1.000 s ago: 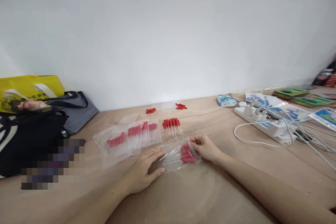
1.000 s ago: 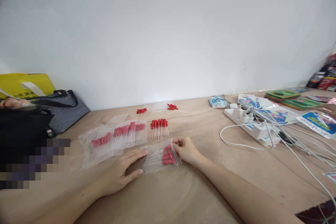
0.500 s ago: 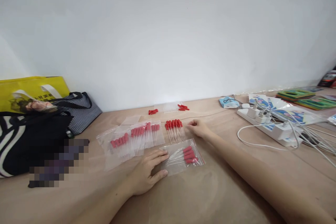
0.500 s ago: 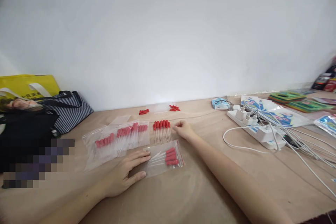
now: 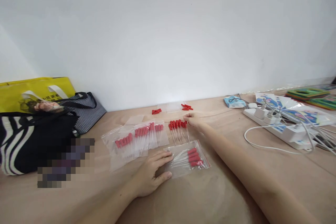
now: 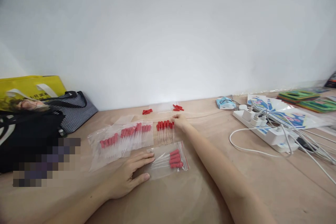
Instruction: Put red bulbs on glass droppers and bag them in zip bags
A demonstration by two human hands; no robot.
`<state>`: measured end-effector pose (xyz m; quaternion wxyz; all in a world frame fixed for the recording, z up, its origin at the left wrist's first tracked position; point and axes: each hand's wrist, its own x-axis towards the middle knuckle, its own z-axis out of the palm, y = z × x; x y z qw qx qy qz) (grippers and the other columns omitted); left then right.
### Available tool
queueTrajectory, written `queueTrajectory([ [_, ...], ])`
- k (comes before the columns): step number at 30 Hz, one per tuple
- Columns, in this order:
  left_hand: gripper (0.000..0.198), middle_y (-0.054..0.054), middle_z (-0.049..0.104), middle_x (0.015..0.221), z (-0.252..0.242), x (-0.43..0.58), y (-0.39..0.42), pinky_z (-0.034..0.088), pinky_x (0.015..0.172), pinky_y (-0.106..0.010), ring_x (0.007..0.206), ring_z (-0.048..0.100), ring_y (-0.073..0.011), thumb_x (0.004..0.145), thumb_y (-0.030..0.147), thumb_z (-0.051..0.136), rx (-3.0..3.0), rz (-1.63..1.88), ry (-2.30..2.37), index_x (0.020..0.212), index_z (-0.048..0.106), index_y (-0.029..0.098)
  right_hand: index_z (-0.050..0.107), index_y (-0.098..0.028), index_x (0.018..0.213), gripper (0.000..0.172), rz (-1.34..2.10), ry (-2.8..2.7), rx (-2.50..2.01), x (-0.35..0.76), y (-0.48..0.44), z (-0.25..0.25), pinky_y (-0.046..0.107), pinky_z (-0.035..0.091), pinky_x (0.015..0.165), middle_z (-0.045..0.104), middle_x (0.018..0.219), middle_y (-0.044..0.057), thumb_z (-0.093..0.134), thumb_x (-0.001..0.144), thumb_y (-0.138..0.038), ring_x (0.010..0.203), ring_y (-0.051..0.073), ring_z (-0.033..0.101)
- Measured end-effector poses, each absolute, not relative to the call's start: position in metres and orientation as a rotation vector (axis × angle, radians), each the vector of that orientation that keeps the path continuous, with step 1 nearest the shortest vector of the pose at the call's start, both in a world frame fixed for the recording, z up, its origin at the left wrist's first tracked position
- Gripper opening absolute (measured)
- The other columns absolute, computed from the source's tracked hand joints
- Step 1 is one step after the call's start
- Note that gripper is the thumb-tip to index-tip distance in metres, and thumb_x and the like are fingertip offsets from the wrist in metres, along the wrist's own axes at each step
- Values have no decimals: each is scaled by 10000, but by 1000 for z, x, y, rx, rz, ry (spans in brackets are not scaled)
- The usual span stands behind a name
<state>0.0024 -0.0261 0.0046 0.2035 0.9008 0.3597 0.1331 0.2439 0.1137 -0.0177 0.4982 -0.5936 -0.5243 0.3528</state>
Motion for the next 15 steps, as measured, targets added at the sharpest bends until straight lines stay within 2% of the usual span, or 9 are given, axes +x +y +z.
queueTrajectory([
  [2, 403, -35, 449, 1289, 4, 2, -25, 318, 989, -426, 1193, 383, -228, 813, 389, 476, 2523, 368, 1003, 1198, 479, 270, 532, -161, 659, 144, 816, -1228, -1366, 257, 100, -6, 188, 367, 420, 566, 574, -8, 529, 706, -297, 429, 69, 451],
  [6, 407, -40, 447, 1290, 2, 2, -24, 317, 992, -419, 1193, 382, -225, 817, 396, 465, 2555, 360, 996, 1201, 476, 261, 467, -188, 843, 260, 662, -1089, -1260, 294, 60, 2, 191, 403, 465, 532, 635, -21, 433, 759, -430, 509, 81, 493],
  [9, 410, -48, 451, 1286, 3, 3, -24, 316, 992, -417, 1192, 382, -228, 814, 392, 469, 2566, 355, 1011, 1196, 484, 243, 450, -193, 806, 301, 595, -953, -1178, 315, 29, -11, 195, 407, 452, 508, 606, -39, 507, 710, -473, 488, 80, 491],
  [15, 404, -42, 452, 1285, 2, 3, -22, 322, 987, -418, 1183, 394, -230, 815, 394, 466, 2583, 370, 1009, 1190, 488, 246, 445, -198, 754, 288, 690, -824, -1184, 310, 3, -36, 210, 438, 443, 526, 590, -37, 566, 680, -448, 470, 85, 502],
])
